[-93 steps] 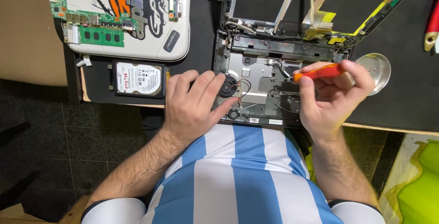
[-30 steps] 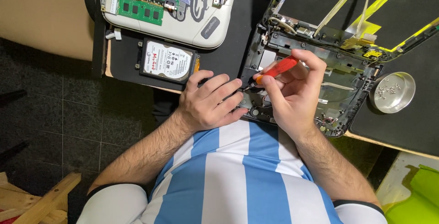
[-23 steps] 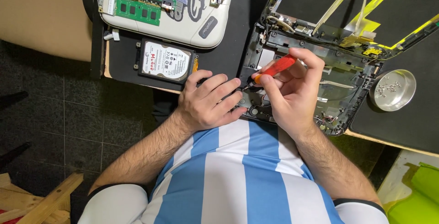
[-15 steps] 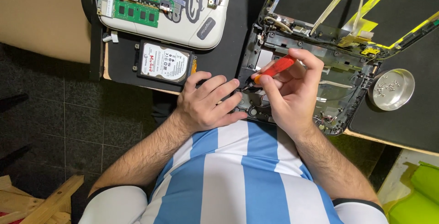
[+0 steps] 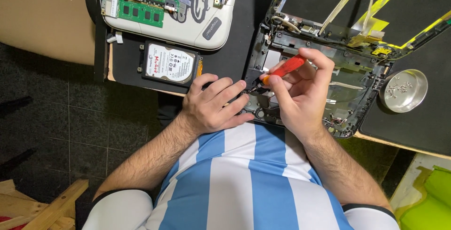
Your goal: Placing a motherboard into a laptop casing and securing it with screws using a screwdriver.
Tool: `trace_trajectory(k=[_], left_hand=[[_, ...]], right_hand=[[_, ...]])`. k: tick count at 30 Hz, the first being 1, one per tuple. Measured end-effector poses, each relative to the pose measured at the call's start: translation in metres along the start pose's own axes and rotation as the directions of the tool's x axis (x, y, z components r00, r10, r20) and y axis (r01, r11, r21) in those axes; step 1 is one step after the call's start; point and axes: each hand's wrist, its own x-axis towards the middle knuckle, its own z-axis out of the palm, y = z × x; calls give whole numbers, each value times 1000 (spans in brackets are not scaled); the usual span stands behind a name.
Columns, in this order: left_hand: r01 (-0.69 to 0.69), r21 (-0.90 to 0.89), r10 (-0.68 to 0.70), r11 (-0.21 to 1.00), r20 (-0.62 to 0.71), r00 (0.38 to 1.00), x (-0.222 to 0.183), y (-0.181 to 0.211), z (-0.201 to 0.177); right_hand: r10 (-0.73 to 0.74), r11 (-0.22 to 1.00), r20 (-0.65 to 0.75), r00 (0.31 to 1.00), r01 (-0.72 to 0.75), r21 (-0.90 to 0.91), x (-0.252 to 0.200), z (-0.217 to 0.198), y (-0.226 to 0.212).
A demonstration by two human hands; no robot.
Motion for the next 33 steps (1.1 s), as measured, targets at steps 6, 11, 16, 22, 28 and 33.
trace_trajectory(k=[6, 11, 16, 22, 28, 33], left_hand=[[4, -2, -4, 1000, -4, 1000, 0, 0, 0], [4, -4, -5, 1000, -9, 1000, 2, 0, 0], [6, -5, -6, 1000, -19, 1000, 0, 0, 1], [-2, -2, 2, 1000, -14, 1000, -2, 0, 2], [-1, -7, 1, 1000, -19, 1000, -1, 0, 2], [4, -9, -4, 1000, -20, 1000, -1, 0, 2]], right_hand=[[19, 999, 5, 1000, -19, 30, 0, -1, 1], [9, 1000, 17, 1000, -9, 24, 0, -1, 1], [-3, 1000, 16, 1000, 3, 6, -1, -1, 2], [-3, 1000, -1, 1000, 3, -8, -1, 0, 1], [-7, 1000, -3, 1000, 7, 3, -1, 0, 1], [-15, 1000, -12, 1000, 15, -3, -2, 0, 1]])
